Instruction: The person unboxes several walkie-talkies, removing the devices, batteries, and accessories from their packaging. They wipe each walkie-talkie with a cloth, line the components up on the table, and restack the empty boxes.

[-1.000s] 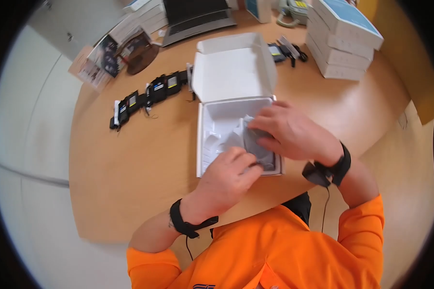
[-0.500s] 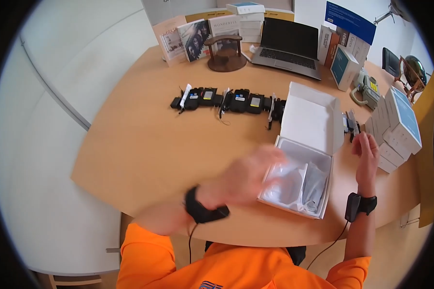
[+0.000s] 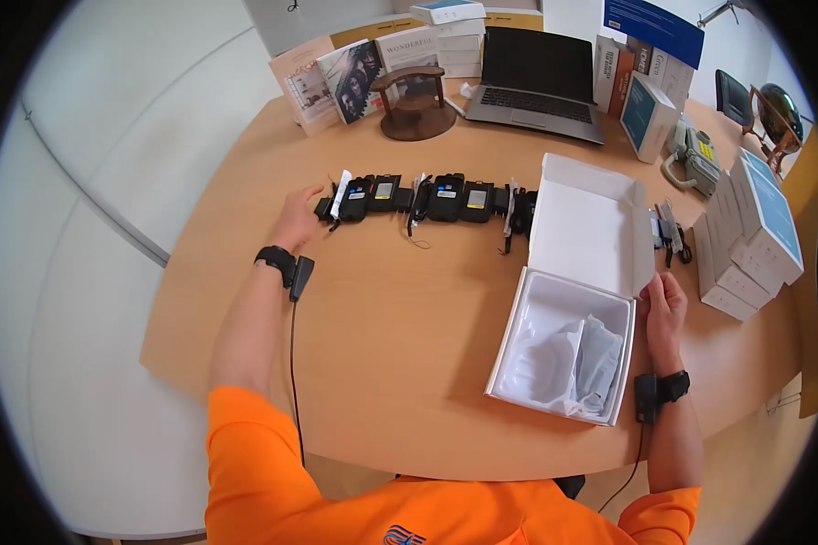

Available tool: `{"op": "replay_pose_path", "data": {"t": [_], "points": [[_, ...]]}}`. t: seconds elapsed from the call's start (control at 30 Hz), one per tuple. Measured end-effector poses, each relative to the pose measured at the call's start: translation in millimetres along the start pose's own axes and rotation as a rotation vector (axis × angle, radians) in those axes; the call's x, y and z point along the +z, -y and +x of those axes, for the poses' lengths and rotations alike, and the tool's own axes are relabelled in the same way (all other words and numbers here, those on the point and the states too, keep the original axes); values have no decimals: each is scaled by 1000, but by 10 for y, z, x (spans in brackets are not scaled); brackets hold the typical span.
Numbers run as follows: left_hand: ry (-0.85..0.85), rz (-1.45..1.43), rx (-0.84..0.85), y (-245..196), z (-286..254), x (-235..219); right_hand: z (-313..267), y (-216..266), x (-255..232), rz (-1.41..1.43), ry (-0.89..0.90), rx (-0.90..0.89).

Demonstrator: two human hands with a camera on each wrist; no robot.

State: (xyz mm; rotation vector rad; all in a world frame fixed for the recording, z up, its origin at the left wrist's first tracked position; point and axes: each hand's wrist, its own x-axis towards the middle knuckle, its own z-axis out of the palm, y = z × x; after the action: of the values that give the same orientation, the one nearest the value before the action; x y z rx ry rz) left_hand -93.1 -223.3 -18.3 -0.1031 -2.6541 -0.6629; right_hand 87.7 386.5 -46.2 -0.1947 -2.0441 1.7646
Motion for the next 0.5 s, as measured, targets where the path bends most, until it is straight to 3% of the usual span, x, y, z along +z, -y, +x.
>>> {"op": "replay_pose_path", "data": {"t": [0.13, 0.23, 0.33, 0.43, 0.5], "points": [[77, -219, -242, -69, 263, 61, -17, 13, 21, -26, 9, -18], [55, -79, -278, -286, 198, 21, -32, 70, 38, -31, 22, -14], [124, -69, -325, -172, 176, 99, -21, 70, 58, -39, 38, -12], [-7, -308, -409, -98, 158, 109, -18, 65, 44, -81, 36, -17], [-163, -238, -368, -101, 113, 69, 23, 42, 63, -136, 31, -74]]}}
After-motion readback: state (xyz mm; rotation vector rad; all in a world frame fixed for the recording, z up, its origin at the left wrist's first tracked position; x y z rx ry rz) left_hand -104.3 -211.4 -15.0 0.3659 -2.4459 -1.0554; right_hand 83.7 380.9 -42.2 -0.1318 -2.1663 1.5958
